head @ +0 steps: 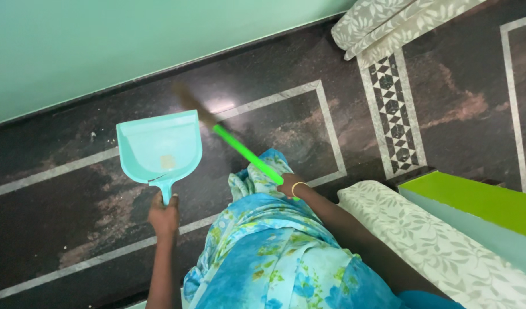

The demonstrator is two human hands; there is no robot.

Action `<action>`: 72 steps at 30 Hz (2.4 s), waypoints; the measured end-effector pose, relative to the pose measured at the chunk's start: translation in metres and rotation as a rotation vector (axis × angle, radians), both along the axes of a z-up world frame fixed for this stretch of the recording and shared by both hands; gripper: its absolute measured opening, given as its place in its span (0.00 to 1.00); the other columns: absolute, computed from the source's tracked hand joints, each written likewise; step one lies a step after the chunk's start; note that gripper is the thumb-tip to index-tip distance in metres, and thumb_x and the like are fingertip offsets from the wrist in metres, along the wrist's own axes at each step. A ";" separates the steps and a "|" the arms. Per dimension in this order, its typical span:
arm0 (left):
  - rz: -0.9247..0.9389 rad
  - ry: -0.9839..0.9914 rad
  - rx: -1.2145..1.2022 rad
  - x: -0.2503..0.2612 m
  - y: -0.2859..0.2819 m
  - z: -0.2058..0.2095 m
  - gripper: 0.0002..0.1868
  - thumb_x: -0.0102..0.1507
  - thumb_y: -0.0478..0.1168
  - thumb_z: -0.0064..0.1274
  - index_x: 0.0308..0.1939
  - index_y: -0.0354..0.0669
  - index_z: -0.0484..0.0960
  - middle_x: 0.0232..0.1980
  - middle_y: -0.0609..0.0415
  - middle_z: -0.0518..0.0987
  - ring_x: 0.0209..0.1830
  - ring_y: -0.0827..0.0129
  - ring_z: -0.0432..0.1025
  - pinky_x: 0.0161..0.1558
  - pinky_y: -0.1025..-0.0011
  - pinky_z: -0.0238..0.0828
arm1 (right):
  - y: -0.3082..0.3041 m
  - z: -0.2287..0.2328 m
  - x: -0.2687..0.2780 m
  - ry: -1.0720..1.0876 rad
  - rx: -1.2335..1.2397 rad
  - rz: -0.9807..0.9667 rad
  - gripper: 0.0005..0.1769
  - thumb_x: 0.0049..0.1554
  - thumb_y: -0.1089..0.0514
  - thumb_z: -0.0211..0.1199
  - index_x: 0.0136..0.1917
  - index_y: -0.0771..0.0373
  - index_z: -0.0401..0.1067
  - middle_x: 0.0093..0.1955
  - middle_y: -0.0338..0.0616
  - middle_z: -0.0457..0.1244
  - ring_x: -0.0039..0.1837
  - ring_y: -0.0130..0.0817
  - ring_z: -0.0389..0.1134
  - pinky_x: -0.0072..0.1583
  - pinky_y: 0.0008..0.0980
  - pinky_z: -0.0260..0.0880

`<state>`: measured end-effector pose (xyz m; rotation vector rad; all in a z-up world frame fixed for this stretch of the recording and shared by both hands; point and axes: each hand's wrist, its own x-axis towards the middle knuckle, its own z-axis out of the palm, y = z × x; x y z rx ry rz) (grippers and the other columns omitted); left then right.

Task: The person sweeps the floor using a broom and a dustpan, moving along the hallway and near a bed.

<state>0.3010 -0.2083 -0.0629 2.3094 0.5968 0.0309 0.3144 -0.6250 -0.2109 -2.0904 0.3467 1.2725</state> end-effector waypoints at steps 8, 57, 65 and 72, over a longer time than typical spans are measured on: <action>0.120 0.179 -0.240 0.048 -0.043 0.033 0.21 0.63 0.40 0.54 0.58 0.33 0.80 0.34 0.49 0.77 0.32 0.67 0.68 0.38 0.63 0.67 | -0.126 0.099 -0.036 -0.022 0.100 -0.179 0.22 0.49 0.52 0.68 0.55 0.60 0.73 0.36 0.44 0.68 0.30 0.38 0.67 0.36 0.40 0.69; 0.238 0.105 -0.123 0.005 -0.069 0.008 0.20 0.61 0.40 0.57 0.54 0.33 0.82 0.37 0.42 0.81 0.35 0.59 0.75 0.43 0.62 0.69 | -0.248 0.103 0.112 0.001 0.418 -1.031 0.05 0.59 0.58 0.61 0.49 0.59 0.71 0.31 0.34 0.59 0.30 0.26 0.59 0.33 0.30 0.63; 0.317 0.044 -0.041 -0.040 -0.058 -0.007 0.22 0.60 0.41 0.59 0.55 0.33 0.82 0.43 0.38 0.82 0.43 0.49 0.77 0.48 0.57 0.70 | -0.111 0.061 0.138 0.432 0.655 -0.874 0.07 0.57 0.61 0.65 0.46 0.57 0.67 0.31 0.31 0.59 0.30 0.22 0.61 0.31 0.27 0.62; 0.437 0.134 -0.037 -0.069 -0.066 -0.004 0.21 0.61 0.42 0.60 0.54 0.33 0.82 0.42 0.38 0.82 0.41 0.48 0.76 0.47 0.56 0.70 | 0.061 0.095 0.114 0.450 0.676 -0.336 0.13 0.55 0.57 0.68 0.50 0.62 0.69 0.31 0.36 0.59 0.29 0.25 0.59 0.29 0.30 0.61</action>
